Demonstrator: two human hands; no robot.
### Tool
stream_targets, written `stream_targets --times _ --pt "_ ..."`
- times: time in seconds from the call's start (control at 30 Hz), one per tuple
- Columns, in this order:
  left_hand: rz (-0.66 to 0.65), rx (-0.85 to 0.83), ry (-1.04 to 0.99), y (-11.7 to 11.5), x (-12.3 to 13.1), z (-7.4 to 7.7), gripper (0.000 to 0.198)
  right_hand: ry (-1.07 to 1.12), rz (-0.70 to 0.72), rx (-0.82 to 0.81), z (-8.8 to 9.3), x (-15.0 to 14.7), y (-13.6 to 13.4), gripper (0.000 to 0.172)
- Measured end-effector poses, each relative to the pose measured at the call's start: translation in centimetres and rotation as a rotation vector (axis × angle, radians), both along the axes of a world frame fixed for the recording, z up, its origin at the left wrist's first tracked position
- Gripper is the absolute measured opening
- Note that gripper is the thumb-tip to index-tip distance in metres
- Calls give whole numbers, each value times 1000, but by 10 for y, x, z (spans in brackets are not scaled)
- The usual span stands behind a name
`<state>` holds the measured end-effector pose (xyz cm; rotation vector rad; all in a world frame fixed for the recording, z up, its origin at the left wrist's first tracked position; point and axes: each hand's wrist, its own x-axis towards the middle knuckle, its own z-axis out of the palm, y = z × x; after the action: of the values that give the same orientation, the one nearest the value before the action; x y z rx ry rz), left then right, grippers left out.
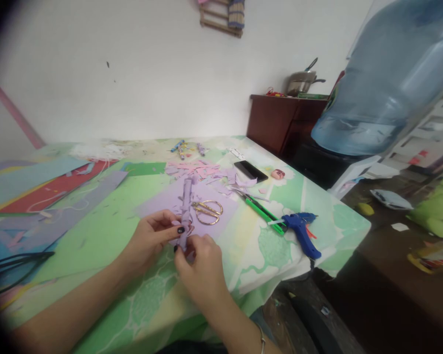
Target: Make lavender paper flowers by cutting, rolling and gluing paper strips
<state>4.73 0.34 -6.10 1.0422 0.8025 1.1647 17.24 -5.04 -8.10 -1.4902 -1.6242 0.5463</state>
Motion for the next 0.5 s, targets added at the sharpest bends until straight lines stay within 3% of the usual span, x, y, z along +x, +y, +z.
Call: stream_targets --times 0.5 --pt "-9 -11 -33 -2 1 2 24 9 0 8 0 0 0 16"
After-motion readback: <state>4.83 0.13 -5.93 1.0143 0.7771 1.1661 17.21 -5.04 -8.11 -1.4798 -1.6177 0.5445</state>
